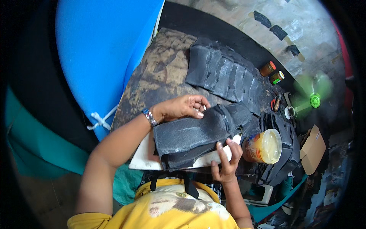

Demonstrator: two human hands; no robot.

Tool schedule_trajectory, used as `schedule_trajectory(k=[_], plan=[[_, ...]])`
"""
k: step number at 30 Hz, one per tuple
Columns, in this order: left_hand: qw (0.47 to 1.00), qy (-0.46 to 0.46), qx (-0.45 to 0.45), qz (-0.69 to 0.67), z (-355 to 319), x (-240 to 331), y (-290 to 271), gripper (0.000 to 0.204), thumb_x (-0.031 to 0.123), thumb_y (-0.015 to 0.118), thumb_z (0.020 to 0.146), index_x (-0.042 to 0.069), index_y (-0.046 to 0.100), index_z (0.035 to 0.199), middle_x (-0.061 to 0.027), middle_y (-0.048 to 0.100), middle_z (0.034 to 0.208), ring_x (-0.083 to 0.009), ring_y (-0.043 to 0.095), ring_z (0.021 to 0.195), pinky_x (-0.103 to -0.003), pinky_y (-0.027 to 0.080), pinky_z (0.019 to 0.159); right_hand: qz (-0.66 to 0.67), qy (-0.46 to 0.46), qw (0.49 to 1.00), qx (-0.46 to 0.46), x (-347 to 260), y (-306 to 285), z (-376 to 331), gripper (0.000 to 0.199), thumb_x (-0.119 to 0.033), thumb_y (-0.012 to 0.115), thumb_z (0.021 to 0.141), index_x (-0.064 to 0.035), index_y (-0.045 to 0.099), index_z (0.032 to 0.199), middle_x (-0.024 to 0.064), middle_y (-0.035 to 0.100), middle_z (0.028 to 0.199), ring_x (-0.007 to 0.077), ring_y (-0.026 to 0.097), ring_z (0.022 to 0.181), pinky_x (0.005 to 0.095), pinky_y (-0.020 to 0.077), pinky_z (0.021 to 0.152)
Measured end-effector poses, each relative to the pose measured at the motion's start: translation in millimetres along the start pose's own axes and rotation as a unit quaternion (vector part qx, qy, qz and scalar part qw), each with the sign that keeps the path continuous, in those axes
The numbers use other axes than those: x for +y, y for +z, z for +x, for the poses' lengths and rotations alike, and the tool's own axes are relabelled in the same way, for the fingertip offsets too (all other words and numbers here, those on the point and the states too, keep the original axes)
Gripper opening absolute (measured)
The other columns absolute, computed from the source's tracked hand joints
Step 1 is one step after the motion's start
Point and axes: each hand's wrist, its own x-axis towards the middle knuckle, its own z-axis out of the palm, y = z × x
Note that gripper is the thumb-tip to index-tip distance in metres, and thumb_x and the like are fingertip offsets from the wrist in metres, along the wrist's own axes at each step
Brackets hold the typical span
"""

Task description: The person repeatedly scoops a yellowish paste from a container and spreads it by hand onto multiple black rubber pieces laid on a workbench. The person handles each piece individually, applies the paste, and places the treated pieces aside.

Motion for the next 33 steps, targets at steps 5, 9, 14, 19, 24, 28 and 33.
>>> schedule_trajectory(k=[5,9,14,19,24,28,33], plan=[[0.997,-0.008,-0.015,-0.077,-1,9,5,0.040,-0.001,0.069,0.086,0.004,0.054,0.124,-0.0002,0.061,0.103,-0.0065,0.059,0.096,-0.021,0.050,0.086,-0.069,0.006,0.998,0.002,0,17,-14,0.044,-0.029,0.063,0.077,-0.0165,0.069,0.119,0.0114,0.053,0.133,0.0317,0.047,0.119,0.0476,0.0324,0.100],[0.984,0.054,0.034,-0.167,0,36,7,0.042,0.000,0.064,0.090,0.004,0.050,0.130,-0.0043,0.059,0.113,-0.0104,0.059,0.104,-0.025,0.052,0.091,-0.070,0.005,0.997,-0.007,-1,15,-12,0.046,-0.033,0.064,0.075,-0.0186,0.069,0.119,0.0106,0.052,0.132,0.0309,0.046,0.117,0.0476,0.0313,0.098],[0.954,0.252,0.161,-0.033,16,107,-52,0.042,0.001,0.054,0.094,0.007,0.046,0.135,-0.0086,0.059,0.123,-0.0177,0.058,0.114,-0.034,0.050,0.099,-0.050,0.010,0.999,-0.003,1,16,-13,0.047,-0.031,0.067,0.073,-0.0202,0.068,0.119,0.0087,0.051,0.129,0.0278,0.045,0.119,0.0456,0.0322,0.099],[0.902,0.289,0.320,-0.006,60,118,-135,0.044,-0.010,0.055,0.087,0.008,0.048,0.127,-0.0096,0.059,0.120,-0.0221,0.059,0.113,-0.035,0.050,0.100,-0.053,0.004,0.999,-0.001,2,19,-13,0.046,-0.026,0.071,0.073,-0.0222,0.066,0.119,0.0062,0.051,0.128,0.0258,0.045,0.119,0.0436,0.0338,0.098],[0.885,0.204,0.416,0.051,89,72,-185,0.050,-0.008,0.060,0.083,0.017,0.050,0.124,-0.0006,0.059,0.112,-0.0130,0.053,0.105,-0.030,0.035,0.101,-0.044,0.012,0.999,0.023,0,17,-8,0.041,-0.024,0.070,0.076,-0.0227,0.066,0.118,0.0048,0.052,0.127,0.0235,0.046,0.120,0.0410,0.0344,0.097],[0.897,0.149,0.411,0.057,90,43,-196,0.047,-0.011,0.053,0.083,0.010,0.046,0.124,-0.0051,0.061,0.104,-0.0160,0.055,0.101,-0.030,0.040,0.096,-0.048,0.010,0.999,0.023,2,17,-12,0.040,-0.021,0.070,0.076,-0.0209,0.067,0.116,0.0059,0.054,0.126,0.0249,0.048,0.120,0.0412,0.0348,0.098],[0.904,0.066,0.414,0.085,74,47,-183,0.036,-0.006,0.046,0.088,0.004,0.046,0.122,-0.0103,0.060,0.104,-0.0191,0.057,0.095,-0.031,0.046,0.089,-0.017,0.016,0.999,0.034,3,23,-18,0.040,-0.018,0.071,0.074,-0.0175,0.067,0.114,0.0088,0.054,0.125,0.0271,0.050,0.119,0.0423,0.0363,0.096]])
